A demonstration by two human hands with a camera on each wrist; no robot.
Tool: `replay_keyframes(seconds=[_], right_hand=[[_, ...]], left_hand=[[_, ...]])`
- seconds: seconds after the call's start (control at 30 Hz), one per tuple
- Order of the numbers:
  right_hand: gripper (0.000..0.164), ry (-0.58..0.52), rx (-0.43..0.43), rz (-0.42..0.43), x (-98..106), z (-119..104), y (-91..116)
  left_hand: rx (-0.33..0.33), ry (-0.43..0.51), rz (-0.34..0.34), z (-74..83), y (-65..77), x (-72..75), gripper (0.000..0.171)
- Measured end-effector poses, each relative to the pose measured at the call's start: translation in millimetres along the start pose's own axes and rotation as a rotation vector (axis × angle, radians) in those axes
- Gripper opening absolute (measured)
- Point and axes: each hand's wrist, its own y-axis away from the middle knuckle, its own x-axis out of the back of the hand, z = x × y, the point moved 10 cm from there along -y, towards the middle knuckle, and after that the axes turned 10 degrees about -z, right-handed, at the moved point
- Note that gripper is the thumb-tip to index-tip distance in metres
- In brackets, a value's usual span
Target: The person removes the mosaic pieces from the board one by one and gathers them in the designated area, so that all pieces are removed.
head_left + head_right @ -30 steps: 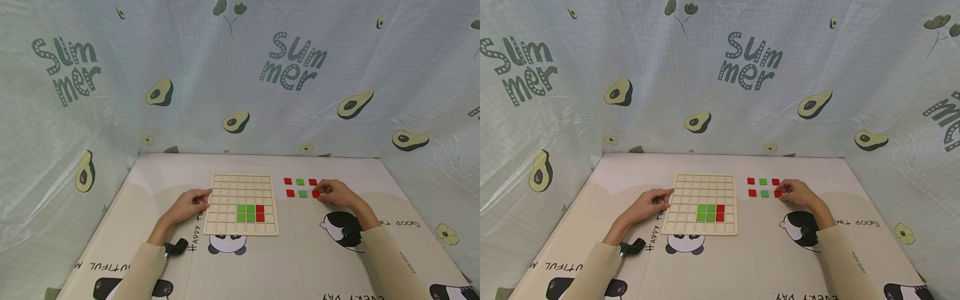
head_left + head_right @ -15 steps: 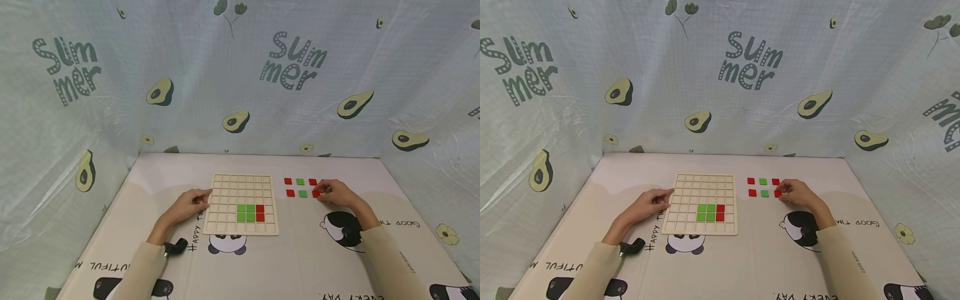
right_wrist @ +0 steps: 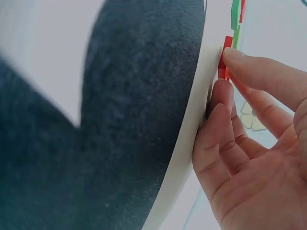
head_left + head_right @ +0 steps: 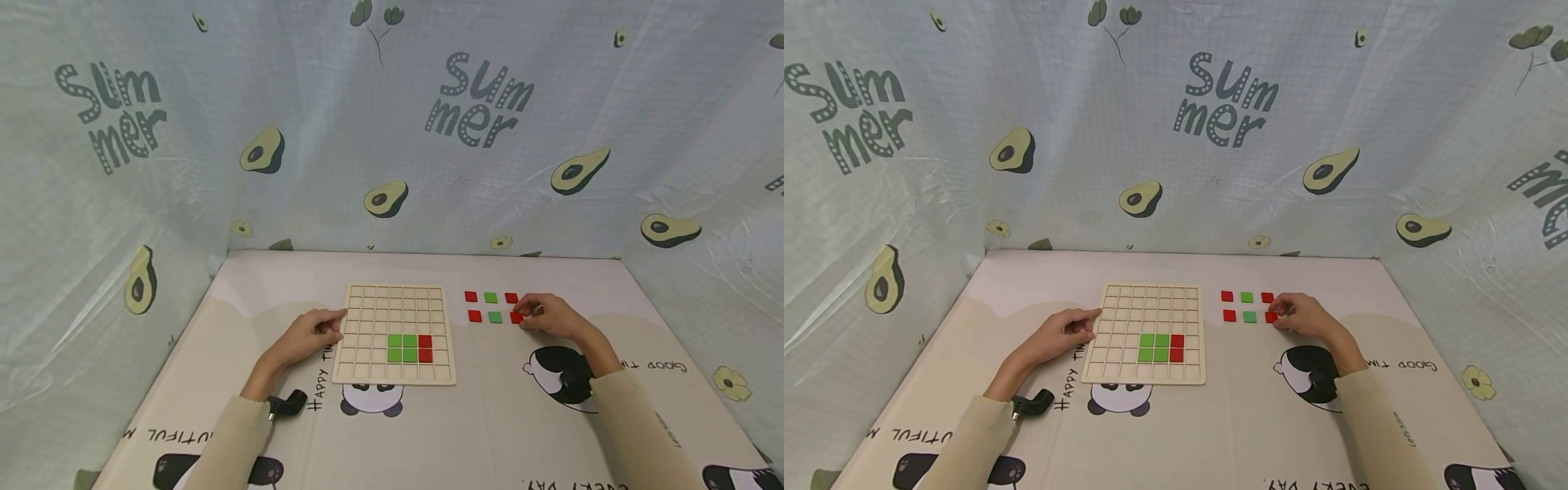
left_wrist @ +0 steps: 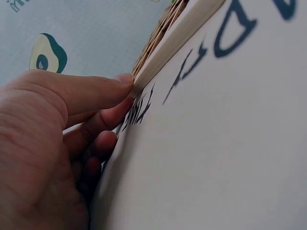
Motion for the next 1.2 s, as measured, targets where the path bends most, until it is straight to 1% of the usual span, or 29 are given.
replay_keyframes(seconds=[0.17, 0.4, 0.63, 0.77, 0.9, 1.2], right_hand=[[0.028, 0.007, 0.012, -0.007, 2, -2, 0], [0.029, 0.002, 0.027, -0.005, 4, -5, 1], [0.025, 0.031, 0.047, 0.016, 6, -13, 2], [0.023, 0.048, 0.066, 0.021, 5, -20, 1], [0.024, 0.042, 0.097, 0.020, 2, -30, -1], [0.025, 0.045, 0.167, 0.012, -11, -59, -13]], left_hand=[[-0.005, 0.002, 0.001, 2.3, 1.1, 1.2, 0.052], [-0.014, 0.002, 0.004, 1.6, 0.2, 1.1, 0.052], [-0.016, -0.006, 0.006, 1.0, -0.6, 0.4, 0.052], [-0.014, -0.004, 0.006, 1.2, -0.5, 0.3, 0.052], [-0.018, 0.006, 0.005, 1.6, -0.6, -0.2, 0.053], [-0.016, 0.005, 0.008, 1.3, 0.5, -0.1, 0.052]])
